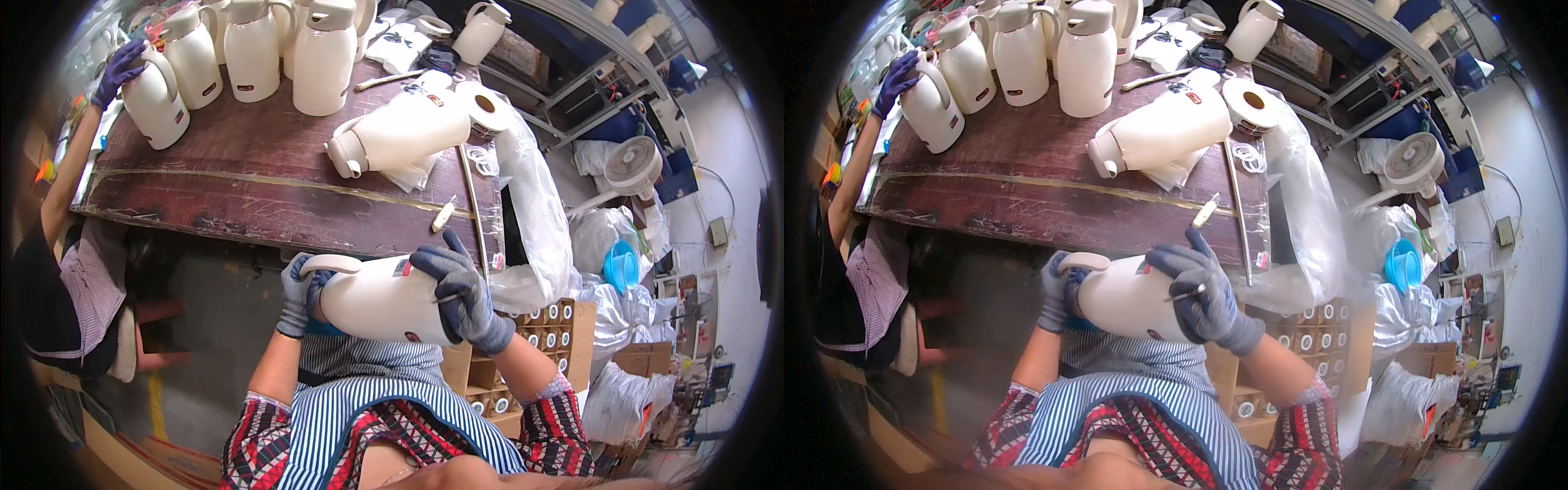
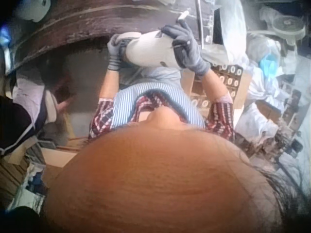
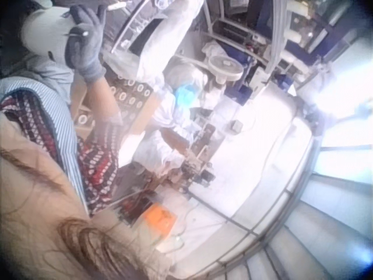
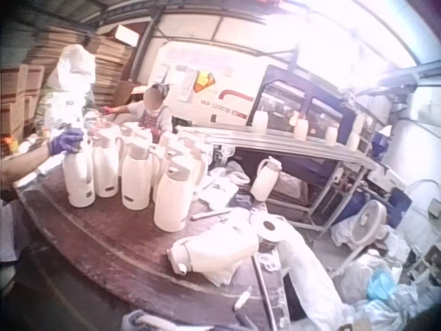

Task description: The person assembles white thermos flasks by inserting inner liners, placing lids, and screwing on caps. The person handles multiple flasks one at a time and places finished units on the table.

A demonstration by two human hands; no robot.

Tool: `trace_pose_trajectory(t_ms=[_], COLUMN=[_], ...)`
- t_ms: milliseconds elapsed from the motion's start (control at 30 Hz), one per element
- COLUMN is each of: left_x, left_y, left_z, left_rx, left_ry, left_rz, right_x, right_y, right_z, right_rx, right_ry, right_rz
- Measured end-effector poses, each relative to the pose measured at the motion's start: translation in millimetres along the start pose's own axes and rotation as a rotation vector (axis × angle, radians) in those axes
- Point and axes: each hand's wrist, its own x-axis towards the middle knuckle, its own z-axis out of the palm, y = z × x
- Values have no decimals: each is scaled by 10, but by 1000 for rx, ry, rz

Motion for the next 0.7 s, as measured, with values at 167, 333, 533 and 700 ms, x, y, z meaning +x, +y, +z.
trace_pose_trajectory(t_ms=[167, 333, 533, 700], left_x=[-52, -9, 12, -165], left_y=[29, 161, 215, 331], left_z=[58, -17, 2, 48], left_rx=[29, 162, -79, 63], left_ry=[5, -51, -37, 37], left_rz=[106, 242, 54, 268], right_x=[-1, -128, -325, -263], right_y=[-359, -655, -734, -643], right_z=[-75, -456, -449, -575], right_rx=[186, -199, -396, 221], right_ry=[111, 132, -78, 55], right_rz=[140, 472, 629, 1273])
